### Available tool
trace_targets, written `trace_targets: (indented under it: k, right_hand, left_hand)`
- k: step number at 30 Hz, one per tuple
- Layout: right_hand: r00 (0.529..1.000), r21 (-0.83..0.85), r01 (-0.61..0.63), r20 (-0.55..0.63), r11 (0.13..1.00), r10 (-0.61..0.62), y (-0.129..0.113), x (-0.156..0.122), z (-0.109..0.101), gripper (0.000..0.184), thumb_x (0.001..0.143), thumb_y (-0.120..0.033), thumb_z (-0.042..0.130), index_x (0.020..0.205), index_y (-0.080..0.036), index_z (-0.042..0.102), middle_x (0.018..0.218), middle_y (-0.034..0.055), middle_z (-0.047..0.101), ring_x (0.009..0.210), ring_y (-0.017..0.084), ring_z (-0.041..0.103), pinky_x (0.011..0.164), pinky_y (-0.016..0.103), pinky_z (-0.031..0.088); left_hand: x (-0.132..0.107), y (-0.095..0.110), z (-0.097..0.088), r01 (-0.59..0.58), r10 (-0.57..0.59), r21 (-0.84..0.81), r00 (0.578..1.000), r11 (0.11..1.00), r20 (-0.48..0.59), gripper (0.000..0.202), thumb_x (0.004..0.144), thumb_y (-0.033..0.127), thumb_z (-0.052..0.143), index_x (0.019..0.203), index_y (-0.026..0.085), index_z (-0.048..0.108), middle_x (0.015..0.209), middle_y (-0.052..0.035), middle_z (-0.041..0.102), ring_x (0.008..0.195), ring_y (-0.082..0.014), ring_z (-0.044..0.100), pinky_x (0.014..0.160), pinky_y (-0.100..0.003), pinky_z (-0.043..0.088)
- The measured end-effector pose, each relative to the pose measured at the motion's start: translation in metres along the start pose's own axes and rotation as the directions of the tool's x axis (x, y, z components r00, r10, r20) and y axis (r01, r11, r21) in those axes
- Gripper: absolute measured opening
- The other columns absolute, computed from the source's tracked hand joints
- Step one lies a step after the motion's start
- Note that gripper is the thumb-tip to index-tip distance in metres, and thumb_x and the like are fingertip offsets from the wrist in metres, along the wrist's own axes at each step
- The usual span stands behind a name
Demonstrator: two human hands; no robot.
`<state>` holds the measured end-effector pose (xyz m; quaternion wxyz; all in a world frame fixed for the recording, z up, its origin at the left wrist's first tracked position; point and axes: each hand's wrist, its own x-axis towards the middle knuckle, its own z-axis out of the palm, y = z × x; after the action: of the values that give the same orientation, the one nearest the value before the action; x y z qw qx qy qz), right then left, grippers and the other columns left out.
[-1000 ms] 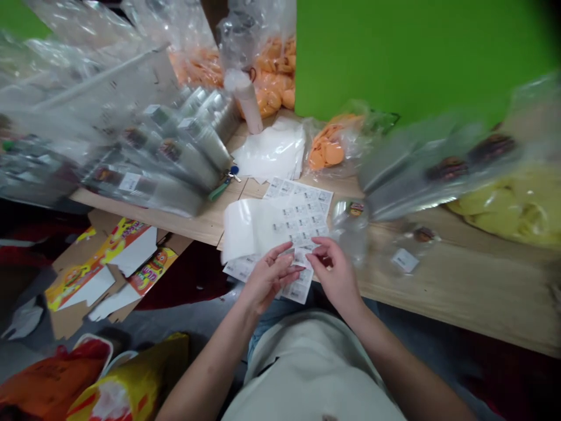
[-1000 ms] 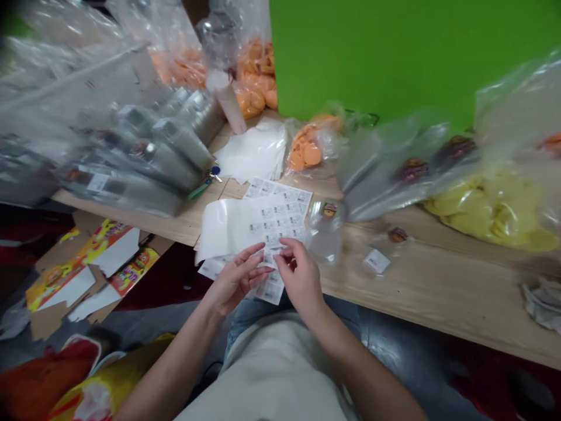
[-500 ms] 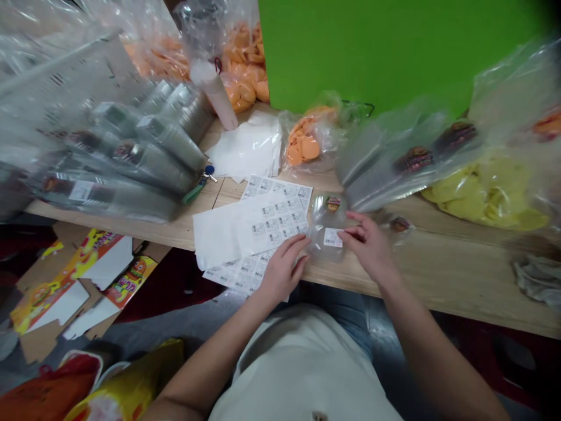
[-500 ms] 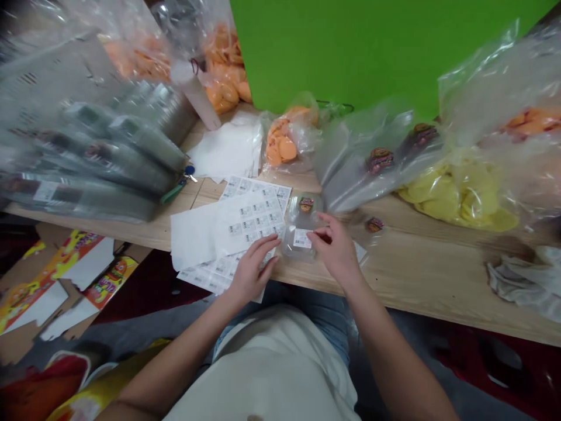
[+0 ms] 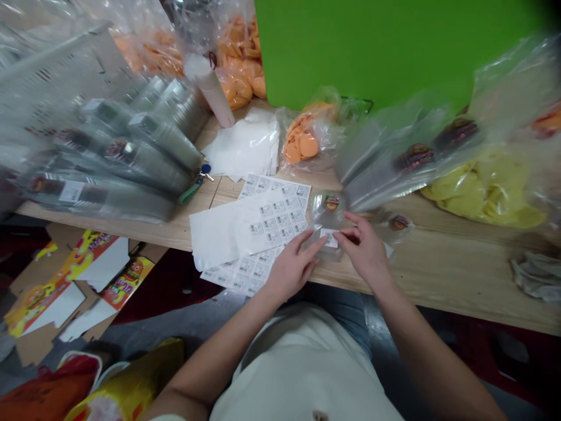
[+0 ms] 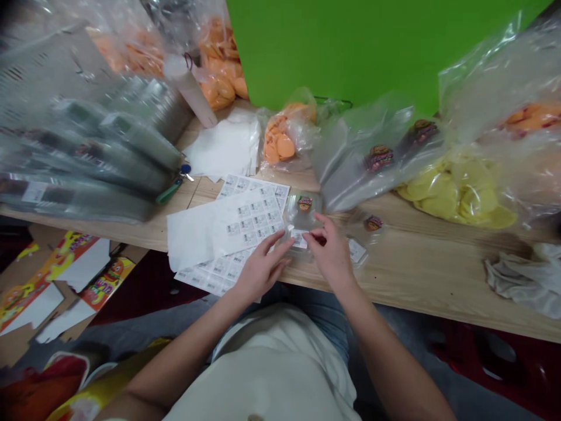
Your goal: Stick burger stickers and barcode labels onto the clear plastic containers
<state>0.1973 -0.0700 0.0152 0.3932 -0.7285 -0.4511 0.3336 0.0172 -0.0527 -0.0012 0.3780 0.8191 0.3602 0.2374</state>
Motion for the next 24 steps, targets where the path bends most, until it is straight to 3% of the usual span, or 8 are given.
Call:
trace_targets:
  k: [4,9,14,16,18,20,22,24]
  right_hand:
    - [0.987,-0.242,0.144,-0.034,0.960,-0.157,-0.001,-0.005,0.000,0.049,0.079,-0.035,0.054,0.125,-0.019,0.047,0.081,0.0044,0.064,0.073,0.019,0.058,0.074,0.039,0.046]
    - [0.889,-0.568,0.226,-0.212,0.791,-0.406,0.008,-0.009,-0.012,0.056,0.079,-0.041,0.055,0.127,-0.014,0.044,0.106,0.0149,0.058,0.100,0.028,0.050,0.087,0.048,0.041]
    - [0.819,-0.548,0.560,0.258,0.621,-0.512,0.021,-0.008,-0.009,0.061,0.081,-0.043,0.053,0.134,-0.020,0.036,0.134,0.0114,0.044,0.124,0.028,0.035,0.099,0.046,0.034]
    - [0.796,-0.534,0.594,0.277,0.602,-0.539,0.021,-0.009,-0.007,0.058,0.083,-0.041,0.052,0.135,-0.022,0.036,0.134,0.0099,0.044,0.124,0.027,0.036,0.099,0.045,0.034]
    - [0.773,-0.506,0.617,0.244,0.603,-0.586,0.016,-0.014,-0.006,0.060,0.083,-0.041,0.052,0.136,-0.022,0.034,0.132,0.0112,0.045,0.120,0.026,0.040,0.098,0.045,0.036]
    - [0.741,-0.489,0.651,0.241,0.581,-0.627,0.008,-0.025,-0.008,0.060,0.082,-0.040,0.053,0.136,-0.024,0.034,0.133,0.0119,0.042,0.117,0.026,0.042,0.096,0.045,0.037]
    - [0.721,-0.498,0.670,0.259,0.552,-0.642,0.002,-0.041,-0.013,0.057,0.082,-0.037,0.054,0.134,-0.027,0.037,0.136,0.0119,0.038,0.115,0.027,0.043,0.094,0.045,0.038]
    - [0.710,-0.513,0.676,0.260,0.529,-0.655,0.003,-0.059,-0.021,0.055,0.081,-0.035,0.056,0.133,-0.029,0.038,0.137,0.0116,0.035,0.115,0.028,0.043,0.094,0.045,0.038]
  left_hand:
    - [0.001,0.001,0.000,0.031,-0.031,-0.011,0.999,0.999,0.005,0.041,0.087,0.024,0.045,0.127,0.031,0.046,0.139,-0.0075,0.037,0.128,-0.0253,0.035,0.104,-0.044,0.031]
    - [0.005,0.002,0.001,0.015,-0.017,0.040,0.999,0.999,0.052,0.042,0.088,0.025,0.042,0.130,0.028,0.044,0.139,-0.0101,0.036,0.128,-0.0258,0.035,0.103,-0.042,0.032]
    - [0.003,0.000,-0.009,0.018,-0.020,-0.081,0.999,0.997,-0.025,0.042,0.086,0.024,0.048,0.127,0.026,0.046,0.137,-0.0099,0.038,0.127,-0.0235,0.036,0.104,-0.041,0.031]
    - [0.000,0.001,-0.018,0.137,-0.170,-0.190,0.971,0.972,-0.166,0.036,0.085,0.027,0.050,0.121,0.023,0.052,0.126,-0.0106,0.049,0.119,-0.0226,0.044,0.100,-0.040,0.036]
    - [-0.001,0.006,-0.027,0.288,-0.396,-0.411,0.894,0.865,-0.208,0.031,0.085,0.032,0.051,0.113,0.021,0.056,0.113,-0.0097,0.056,0.105,-0.0205,0.052,0.092,-0.036,0.041]
    - [-0.001,0.017,-0.033,0.395,-0.537,-0.687,0.844,0.609,0.009,0.031,0.083,0.034,0.054,0.110,0.020,0.057,0.106,-0.0084,0.060,0.095,-0.0179,0.057,0.086,-0.033,0.044]
    - [0.001,0.031,-0.032,0.474,-0.495,-0.826,0.820,0.304,0.288,0.034,0.078,0.032,0.061,0.109,0.019,0.058,0.098,-0.0064,0.063,0.084,-0.0146,0.060,0.082,-0.029,0.046]
    - [0.004,0.043,-0.027,0.534,-0.420,-0.823,0.803,0.192,0.423,0.030,0.074,0.030,0.066,0.100,0.017,0.062,0.084,-0.0038,0.064,0.072,-0.0114,0.059,0.075,-0.026,0.046]
